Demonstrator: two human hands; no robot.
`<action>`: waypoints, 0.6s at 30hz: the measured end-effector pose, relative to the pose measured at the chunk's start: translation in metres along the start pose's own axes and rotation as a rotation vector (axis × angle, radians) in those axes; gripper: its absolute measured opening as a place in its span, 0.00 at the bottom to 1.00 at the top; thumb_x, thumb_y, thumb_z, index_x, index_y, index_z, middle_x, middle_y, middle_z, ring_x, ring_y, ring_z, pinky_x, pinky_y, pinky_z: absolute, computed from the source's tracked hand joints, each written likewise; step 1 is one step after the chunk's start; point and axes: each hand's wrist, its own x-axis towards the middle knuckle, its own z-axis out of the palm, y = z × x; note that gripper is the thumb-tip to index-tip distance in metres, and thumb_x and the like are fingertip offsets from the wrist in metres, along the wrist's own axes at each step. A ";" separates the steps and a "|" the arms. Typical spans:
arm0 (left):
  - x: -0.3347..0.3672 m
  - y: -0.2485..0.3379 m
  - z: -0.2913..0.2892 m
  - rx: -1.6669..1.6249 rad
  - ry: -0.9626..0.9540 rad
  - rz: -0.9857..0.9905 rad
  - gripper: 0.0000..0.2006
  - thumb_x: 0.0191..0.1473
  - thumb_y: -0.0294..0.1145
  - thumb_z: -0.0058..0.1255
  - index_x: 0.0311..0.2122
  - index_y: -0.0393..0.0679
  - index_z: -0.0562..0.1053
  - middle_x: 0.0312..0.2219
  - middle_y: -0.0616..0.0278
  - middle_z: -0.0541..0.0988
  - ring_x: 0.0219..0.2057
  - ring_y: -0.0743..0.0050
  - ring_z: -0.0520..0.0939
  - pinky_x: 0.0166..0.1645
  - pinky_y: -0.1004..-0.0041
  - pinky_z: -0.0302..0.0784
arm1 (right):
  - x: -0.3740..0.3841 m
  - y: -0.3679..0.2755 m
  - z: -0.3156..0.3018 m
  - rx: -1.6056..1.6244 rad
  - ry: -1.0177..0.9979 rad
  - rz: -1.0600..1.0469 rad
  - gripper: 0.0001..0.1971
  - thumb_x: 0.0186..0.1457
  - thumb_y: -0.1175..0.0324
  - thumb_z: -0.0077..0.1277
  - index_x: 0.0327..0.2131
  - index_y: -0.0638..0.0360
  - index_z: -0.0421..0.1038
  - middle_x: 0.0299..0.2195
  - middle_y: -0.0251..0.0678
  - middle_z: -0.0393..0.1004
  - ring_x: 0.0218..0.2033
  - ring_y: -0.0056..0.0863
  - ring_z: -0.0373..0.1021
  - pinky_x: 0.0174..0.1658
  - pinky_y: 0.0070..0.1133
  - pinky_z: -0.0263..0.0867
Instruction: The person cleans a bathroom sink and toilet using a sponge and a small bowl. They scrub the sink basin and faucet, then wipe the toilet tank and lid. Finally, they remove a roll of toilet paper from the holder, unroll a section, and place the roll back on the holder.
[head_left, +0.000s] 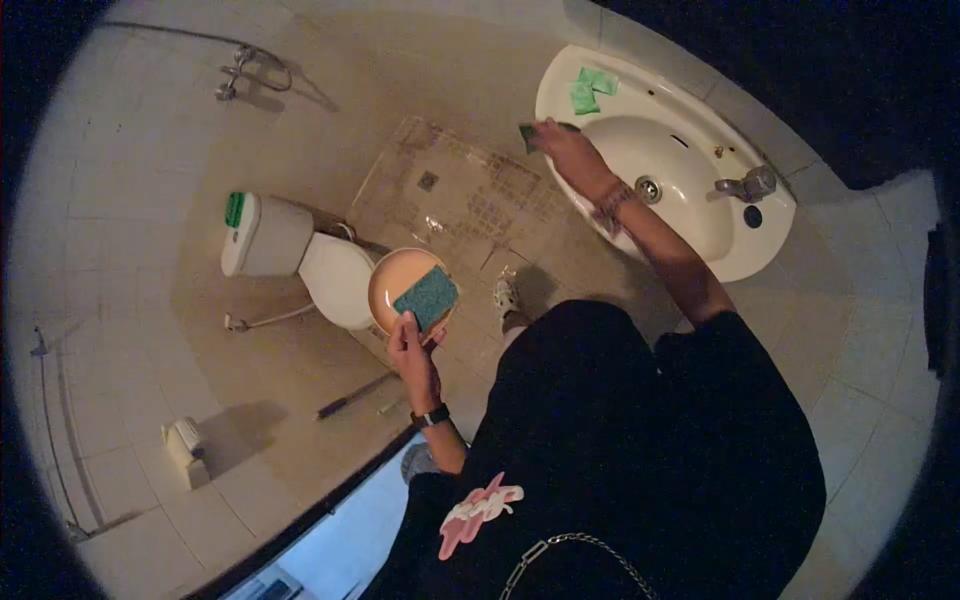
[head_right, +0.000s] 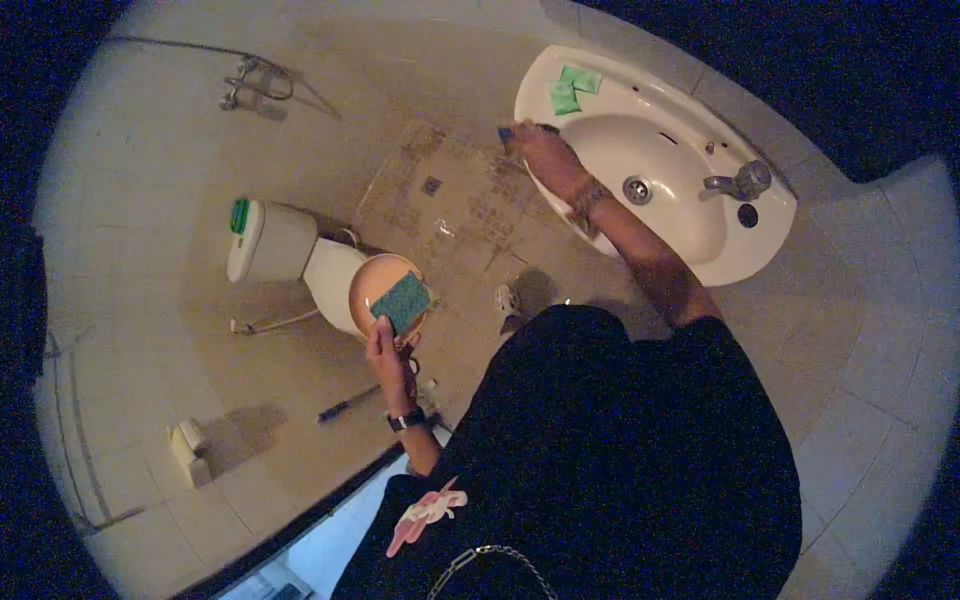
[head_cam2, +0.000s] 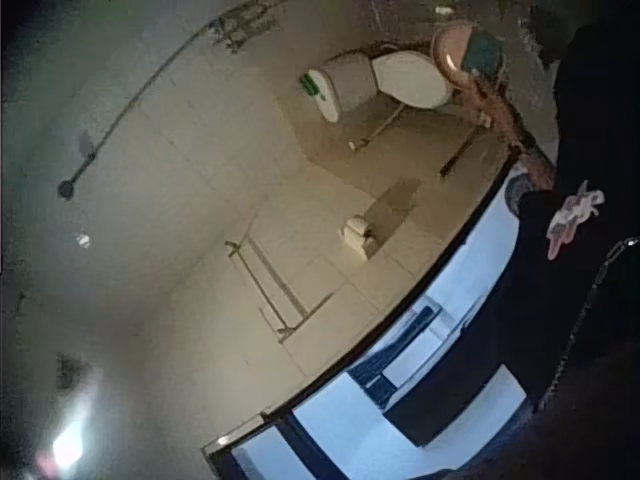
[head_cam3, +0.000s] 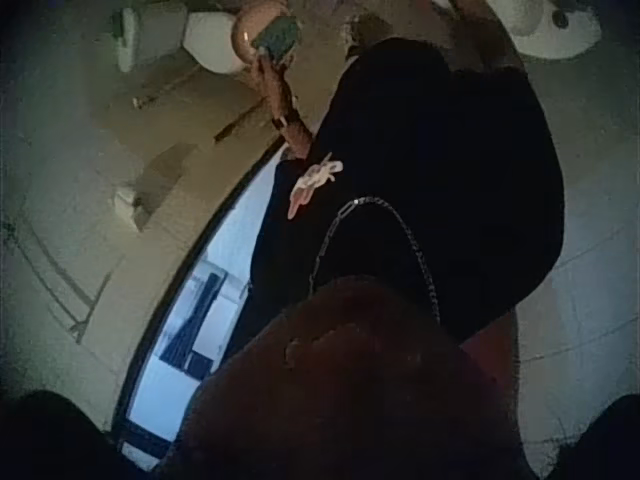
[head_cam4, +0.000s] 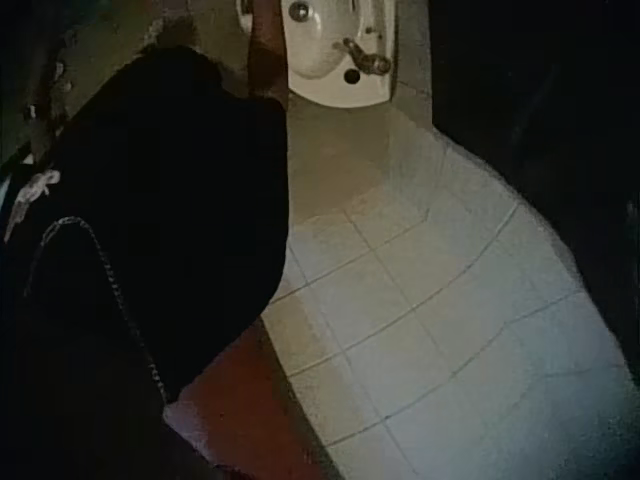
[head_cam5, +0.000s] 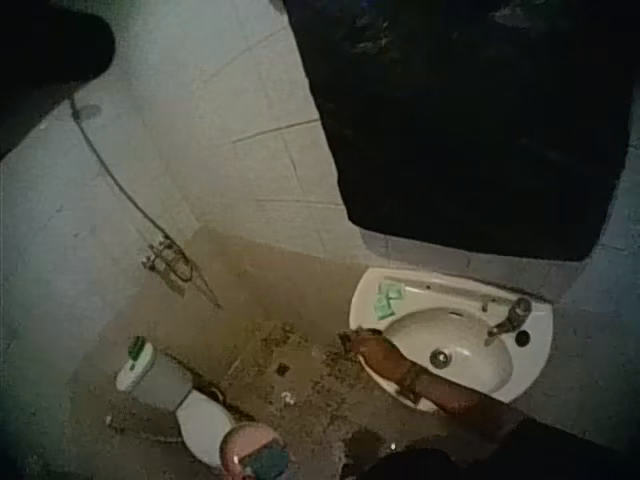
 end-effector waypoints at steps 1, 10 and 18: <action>-0.003 -0.002 -0.003 0.009 0.041 0.008 0.14 0.57 0.42 0.46 0.35 0.40 0.72 0.30 0.67 0.70 0.31 0.77 0.75 0.32 0.73 0.80 | -0.013 -0.012 -0.005 0.065 -0.058 -0.024 0.20 0.47 0.80 0.40 0.46 0.58 0.67 0.54 0.42 0.62 0.56 0.40 0.58 0.55 0.32 0.60; 0.016 -0.003 -0.002 0.030 -0.016 0.045 0.15 0.57 0.42 0.46 0.35 0.38 0.72 0.31 0.65 0.71 0.30 0.76 0.76 0.31 0.72 0.80 | -0.149 -0.039 -0.104 0.398 -0.230 -0.012 0.23 0.43 0.84 0.39 0.45 0.57 0.69 0.53 0.34 0.65 0.57 0.35 0.58 0.58 0.31 0.57; 0.018 -0.008 -0.006 0.005 0.005 0.018 0.14 0.57 0.41 0.46 0.37 0.39 0.72 0.33 0.64 0.72 0.32 0.76 0.76 0.31 0.73 0.80 | -0.185 -0.010 -0.175 0.640 -0.481 0.362 0.18 0.45 0.83 0.41 0.40 0.60 0.73 0.44 0.36 0.74 0.47 0.32 0.70 0.52 0.26 0.64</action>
